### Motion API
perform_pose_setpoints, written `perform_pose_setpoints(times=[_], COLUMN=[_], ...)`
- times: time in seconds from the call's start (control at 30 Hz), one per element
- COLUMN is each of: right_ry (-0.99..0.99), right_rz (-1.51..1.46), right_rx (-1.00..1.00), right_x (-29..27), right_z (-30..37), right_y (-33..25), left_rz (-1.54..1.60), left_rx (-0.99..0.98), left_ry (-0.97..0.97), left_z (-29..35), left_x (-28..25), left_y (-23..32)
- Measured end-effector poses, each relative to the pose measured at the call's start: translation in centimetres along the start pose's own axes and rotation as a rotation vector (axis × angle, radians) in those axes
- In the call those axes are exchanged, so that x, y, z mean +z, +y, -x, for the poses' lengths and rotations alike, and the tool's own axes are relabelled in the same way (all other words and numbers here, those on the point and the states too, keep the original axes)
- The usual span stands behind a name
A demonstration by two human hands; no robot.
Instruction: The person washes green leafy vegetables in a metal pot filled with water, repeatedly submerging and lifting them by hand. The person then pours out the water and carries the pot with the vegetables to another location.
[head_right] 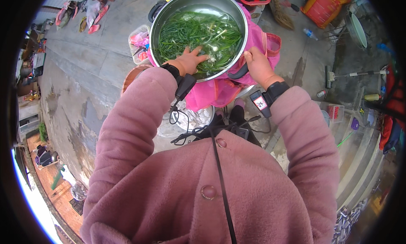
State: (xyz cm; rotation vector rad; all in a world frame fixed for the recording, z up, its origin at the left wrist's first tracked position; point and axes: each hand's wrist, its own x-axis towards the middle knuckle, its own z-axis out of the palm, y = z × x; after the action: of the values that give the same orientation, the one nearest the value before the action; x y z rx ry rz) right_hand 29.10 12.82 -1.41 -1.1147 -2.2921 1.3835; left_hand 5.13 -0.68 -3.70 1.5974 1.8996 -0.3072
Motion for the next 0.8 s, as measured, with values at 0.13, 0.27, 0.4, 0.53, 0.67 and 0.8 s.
perform_pose_setpoints(times=[0.13, 0.27, 0.4, 0.53, 0.67, 0.8], right_ry=[-0.025, -0.019, -0.051, -0.059, -0.078, -0.088], right_rz=[0.033, 0.053, 0.047, 0.071, 0.081, 0.077], right_rx=[0.000, -0.049, -0.062, -0.073, -0.063, -0.098], right_x=[-0.1, -0.1, -0.1, -0.1, 0.1, -0.1], right_z=[0.2, 0.5, 0.6, 0.8, 0.8, 0.6], right_y=[-0.3, -0.6, -0.8, -1.0, -1.2, -1.2], left_rz=[0.117, 0.047, 0.037, 0.226, 0.179, 0.252], left_rx=[0.351, 0.061, -0.343, -0.413, -0.420, -0.367], left_ry=[0.191, 0.384, 0.337, 0.095, 0.033, 0.068], left_z=[2.5, 6.0, 6.1, 3.2, -0.3, -2.1], left_x=[-1.3, -2.1, -3.2, -2.5, 0.0, 1.0], left_y=[-2.1, -3.0, -2.6, -2.0, -1.4, -2.2])
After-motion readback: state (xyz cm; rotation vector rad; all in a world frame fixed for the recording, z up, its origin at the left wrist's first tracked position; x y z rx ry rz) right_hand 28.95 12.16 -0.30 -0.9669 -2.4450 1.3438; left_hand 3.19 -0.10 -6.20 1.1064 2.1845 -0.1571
